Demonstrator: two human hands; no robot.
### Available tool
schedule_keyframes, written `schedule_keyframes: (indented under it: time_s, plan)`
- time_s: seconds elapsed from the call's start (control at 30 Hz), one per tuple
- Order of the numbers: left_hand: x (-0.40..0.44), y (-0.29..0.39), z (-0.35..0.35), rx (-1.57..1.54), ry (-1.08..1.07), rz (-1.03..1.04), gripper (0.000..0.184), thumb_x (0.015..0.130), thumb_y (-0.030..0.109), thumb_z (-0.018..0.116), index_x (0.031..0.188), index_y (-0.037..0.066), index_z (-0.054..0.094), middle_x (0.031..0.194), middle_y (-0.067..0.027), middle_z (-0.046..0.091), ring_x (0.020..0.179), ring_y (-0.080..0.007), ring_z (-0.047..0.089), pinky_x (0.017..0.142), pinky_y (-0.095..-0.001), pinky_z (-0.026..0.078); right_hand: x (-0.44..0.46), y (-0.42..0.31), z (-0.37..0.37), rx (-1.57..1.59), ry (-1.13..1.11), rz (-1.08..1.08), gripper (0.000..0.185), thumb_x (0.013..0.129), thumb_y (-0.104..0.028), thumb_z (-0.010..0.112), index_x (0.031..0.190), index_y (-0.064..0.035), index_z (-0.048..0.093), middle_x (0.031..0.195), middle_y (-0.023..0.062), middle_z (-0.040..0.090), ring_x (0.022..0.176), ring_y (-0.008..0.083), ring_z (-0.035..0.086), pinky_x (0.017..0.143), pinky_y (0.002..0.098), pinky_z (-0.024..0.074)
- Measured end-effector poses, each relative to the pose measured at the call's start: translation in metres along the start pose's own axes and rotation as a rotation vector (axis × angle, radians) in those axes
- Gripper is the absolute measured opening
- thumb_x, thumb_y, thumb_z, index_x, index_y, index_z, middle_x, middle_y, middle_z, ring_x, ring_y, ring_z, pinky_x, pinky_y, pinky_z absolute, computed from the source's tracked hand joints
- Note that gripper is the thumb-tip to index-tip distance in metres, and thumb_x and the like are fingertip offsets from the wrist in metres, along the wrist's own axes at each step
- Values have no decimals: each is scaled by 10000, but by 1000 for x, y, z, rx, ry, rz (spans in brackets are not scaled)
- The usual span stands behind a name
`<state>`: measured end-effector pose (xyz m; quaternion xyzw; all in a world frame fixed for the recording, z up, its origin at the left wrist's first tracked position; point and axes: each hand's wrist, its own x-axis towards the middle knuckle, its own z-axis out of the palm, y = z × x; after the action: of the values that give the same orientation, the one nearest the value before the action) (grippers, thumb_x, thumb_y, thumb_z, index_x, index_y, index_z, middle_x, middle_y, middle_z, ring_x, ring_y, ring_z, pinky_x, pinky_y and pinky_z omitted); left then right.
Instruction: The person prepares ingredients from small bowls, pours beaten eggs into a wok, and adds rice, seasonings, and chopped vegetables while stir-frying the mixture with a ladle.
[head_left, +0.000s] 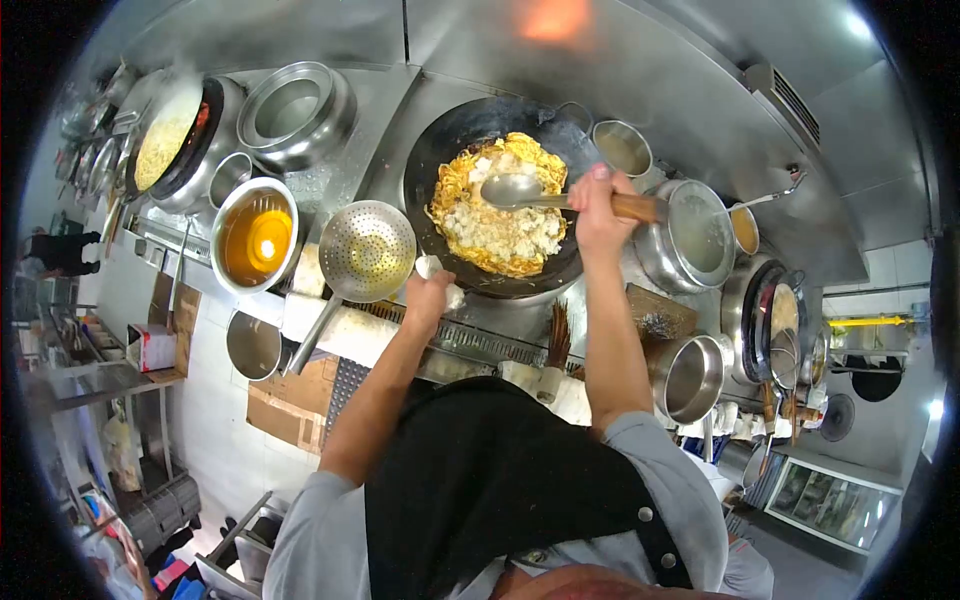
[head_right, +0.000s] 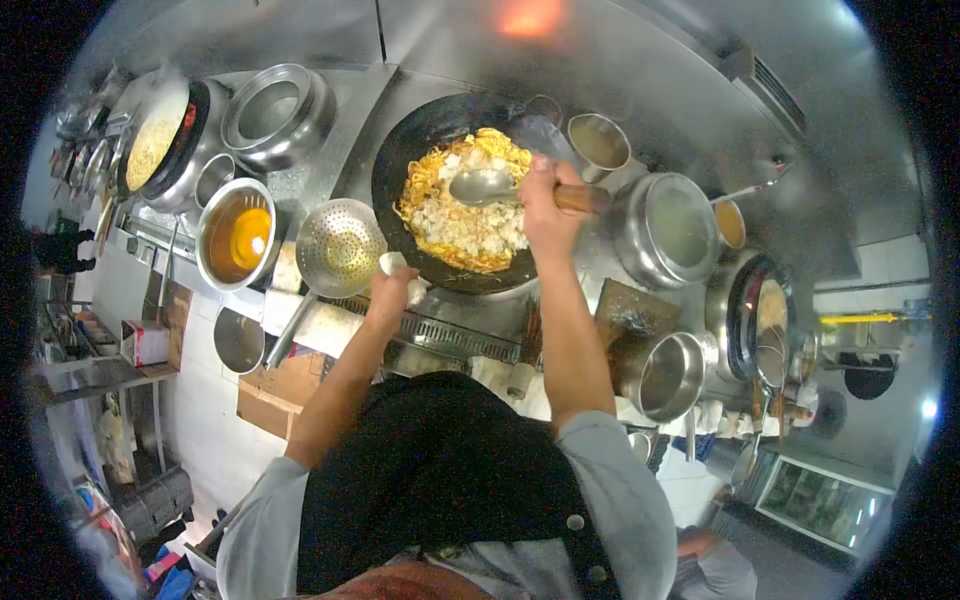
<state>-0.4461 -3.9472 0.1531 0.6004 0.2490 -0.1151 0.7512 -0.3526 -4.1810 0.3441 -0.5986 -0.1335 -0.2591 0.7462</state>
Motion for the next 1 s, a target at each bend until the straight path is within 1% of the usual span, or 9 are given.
schedule_keyframes:
  time_s: [0.03,0.17,0.27,0.33,0.5,0.53,0.6,0.77,1.0]
  plan:
    - [-10,15,4,-2,-7,10,261,832,68,634,1075,-25,613,929,-94,657,786,-198,631,701,-349,504,7,-10,13,-43,-51,33,227,1028,-85,545,810,-39,501,621,25,462,540,118,445,507,312,402]
    - [-30,49,5,0,-39,21,289,847,119,667,1089,-31,620,933,-114,661,780,-225,642,681,-384,500,18,-79,41,-107,-2,-46,326,1031,-108,564,729,-69,450,620,32,482,519,129,463,512,314,417]
    - [-28,48,-1,-26,-113,-52,319,855,167,691,1092,-33,616,937,-135,657,787,-241,647,671,-405,497,5,-18,39,-159,174,-217,322,1031,-122,572,733,-67,461,616,40,494,525,130,480,500,317,416]
    - [-51,80,2,32,-63,-176,309,850,157,692,1076,-46,633,934,-148,665,780,-247,654,665,-404,502,-8,-22,66,-227,78,-45,376,1030,-143,578,680,-72,457,557,22,485,495,129,488,489,312,413]
    - [-1,22,-5,-37,-176,-114,294,839,174,687,1007,-66,664,926,-173,680,720,-269,647,643,-393,508,-70,-57,104,-492,74,-103,420,1017,-184,604,635,-56,485,532,45,532,441,126,479,446,304,374]
    - [-34,47,-3,76,90,-143,295,839,180,670,1016,-55,657,913,-166,679,726,-245,647,656,-369,508,-65,-62,103,-516,102,-116,420,1017,-184,604,635,-56,485,532,45,532,441,126,479,446,304,374]
    - [-64,34,-49,-133,-156,-59,337,857,194,637,1115,-21,616,956,-157,676,827,-227,670,736,-360,536,-12,-74,95,-430,274,10,433,996,-233,639,624,-53,510,539,4,513,484,108,490,477,305,383]
    - [-126,37,-87,-182,-86,-112,268,878,101,596,1117,-19,609,1003,-131,662,840,-234,663,704,-364,547,32,-191,84,-94,373,76,379,978,-283,690,703,-54,565,565,48,542,447,172,518,466,352,466]
    - [-16,11,-46,-25,-292,-44,258,843,63,641,1090,-7,617,894,-124,661,713,-245,650,591,-385,539,2,-70,92,-189,236,40,343,999,-291,666,760,-78,542,520,22,491,434,151,495,435,314,414]
